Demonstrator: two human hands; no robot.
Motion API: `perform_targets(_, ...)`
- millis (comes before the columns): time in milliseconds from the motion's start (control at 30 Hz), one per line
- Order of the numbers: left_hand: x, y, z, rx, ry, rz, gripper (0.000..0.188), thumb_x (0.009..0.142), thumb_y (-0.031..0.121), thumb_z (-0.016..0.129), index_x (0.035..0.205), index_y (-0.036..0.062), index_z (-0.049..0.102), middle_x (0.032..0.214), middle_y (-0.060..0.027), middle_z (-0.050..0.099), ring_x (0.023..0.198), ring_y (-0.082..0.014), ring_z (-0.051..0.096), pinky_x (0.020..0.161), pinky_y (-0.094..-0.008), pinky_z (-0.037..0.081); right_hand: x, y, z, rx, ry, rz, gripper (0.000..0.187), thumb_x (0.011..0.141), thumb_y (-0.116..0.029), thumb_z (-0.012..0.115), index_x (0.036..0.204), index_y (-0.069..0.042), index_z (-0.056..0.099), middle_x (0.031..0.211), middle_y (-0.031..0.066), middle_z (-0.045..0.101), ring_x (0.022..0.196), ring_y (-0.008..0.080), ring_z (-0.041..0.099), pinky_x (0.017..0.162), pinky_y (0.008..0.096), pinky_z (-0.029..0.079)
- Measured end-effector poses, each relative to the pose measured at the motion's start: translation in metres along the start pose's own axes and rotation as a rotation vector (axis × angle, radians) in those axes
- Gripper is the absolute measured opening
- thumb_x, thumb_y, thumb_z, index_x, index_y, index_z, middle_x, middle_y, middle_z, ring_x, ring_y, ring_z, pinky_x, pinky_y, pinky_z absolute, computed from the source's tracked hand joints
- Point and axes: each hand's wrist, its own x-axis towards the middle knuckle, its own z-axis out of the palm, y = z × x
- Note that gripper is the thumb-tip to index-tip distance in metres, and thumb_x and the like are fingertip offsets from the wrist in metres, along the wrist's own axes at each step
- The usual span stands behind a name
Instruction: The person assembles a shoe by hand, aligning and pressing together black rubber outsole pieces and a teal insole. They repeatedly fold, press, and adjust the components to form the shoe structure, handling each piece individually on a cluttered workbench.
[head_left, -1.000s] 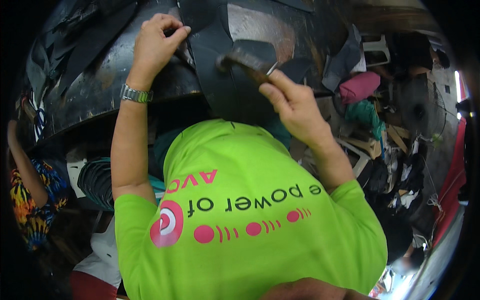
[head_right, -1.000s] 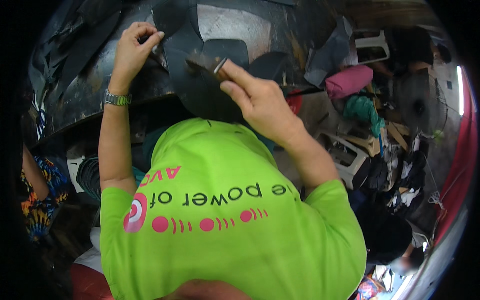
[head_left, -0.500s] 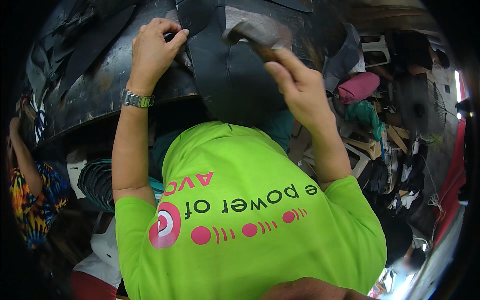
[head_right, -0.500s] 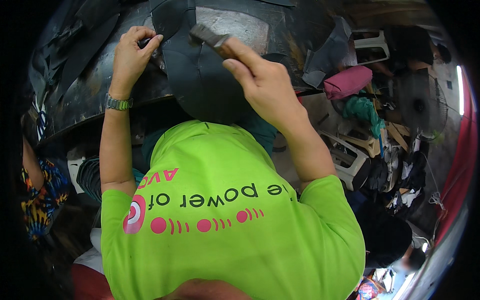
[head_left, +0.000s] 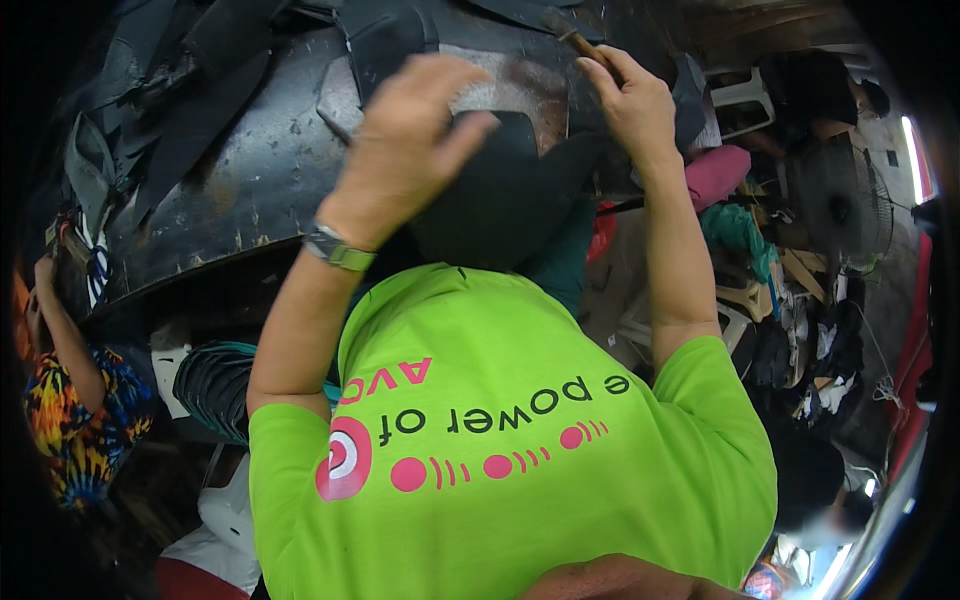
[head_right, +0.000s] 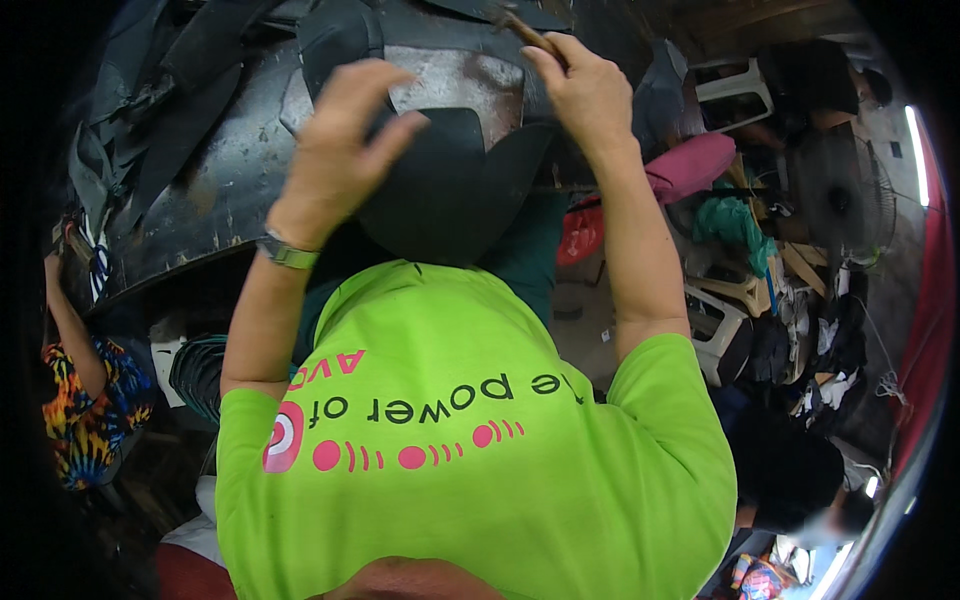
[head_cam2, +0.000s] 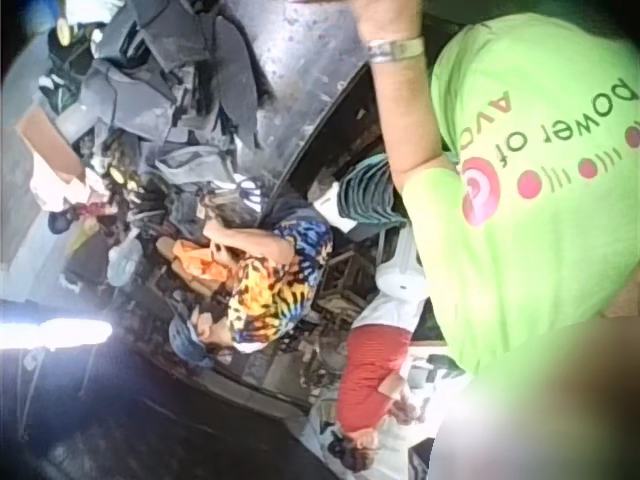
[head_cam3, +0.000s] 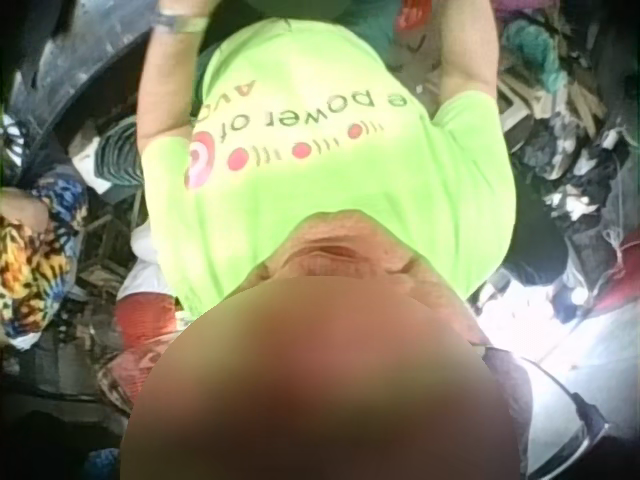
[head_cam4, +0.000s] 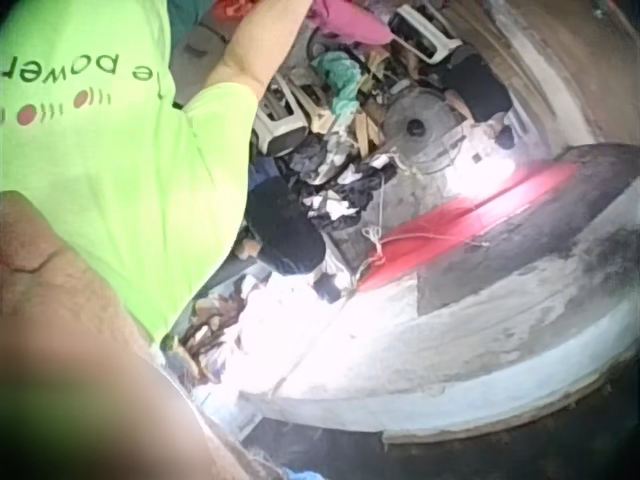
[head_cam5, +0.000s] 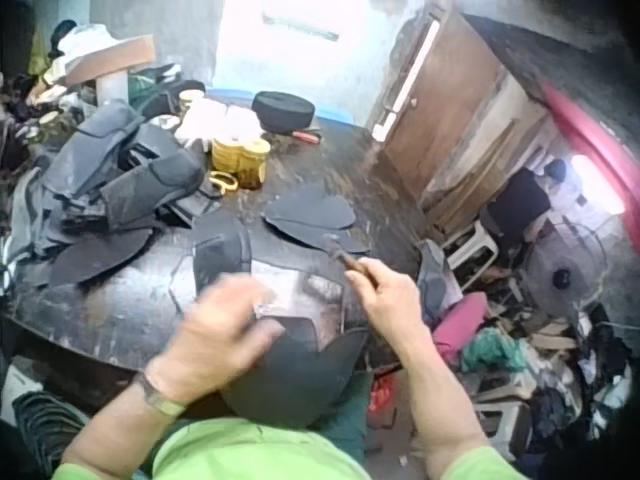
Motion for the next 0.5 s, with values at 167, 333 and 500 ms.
perform_targets(167, 0.008, 0.011, 0.041, 0.166, -0.195, 0.042, 0.039, 0.079, 0.03, 0.081, 0.103, 0.0041, 0.064, 0.098, -0.0131, 0.064, 0.093, -0.0325, 0.062, 0.087, -0.041, 0.047, 0.032, 0.032, 0.013, -0.201, -0.071, -0.032, 0.041, 0.091, -0.045, 0.067, 0.122, -0.018, 0.069, 0.1, 0.0193, 0.07, 0.084, 0.0381, 0.07, 0.073, 0.0464, 0.054)
perform_targets(333, 0.01, 0.025, 0.017, -0.042, 0.011, 0.16, 0.044, 0.078, 0.045, 0.079, 0.068, 0.0095, 0.054, 0.065, -0.0063, 0.055, 0.063, -0.0259, 0.058, 0.061, -0.0376, 0.046, 0.052, 0.013, 0.026, 1.11, -0.522, 0.357, 0.076, 0.094, -0.055, 0.061, 0.145, -0.001, 0.043, 0.114, 0.0262, 0.065, 0.105, 0.036, 0.068, 0.085, 0.0466, 0.058)
perform_targets(500, 0.0, 0.063, -0.018, -0.466, -0.041, 0.432, 0.05, 0.075, 0.046, 0.08, 0.062, 0.0114, 0.046, 0.059, -0.0025, 0.042, 0.049, -0.0207, 0.049, 0.046, -0.0327, 0.038, 0.079, -0.041, 0.047, 1.605, -0.526, 0.623, 0.061, 0.101, -0.047, 0.053, 0.135, 0.003, 0.047, 0.113, 0.0294, 0.061, 0.101, 0.0437, 0.067, 0.085, 0.0593, 0.059)
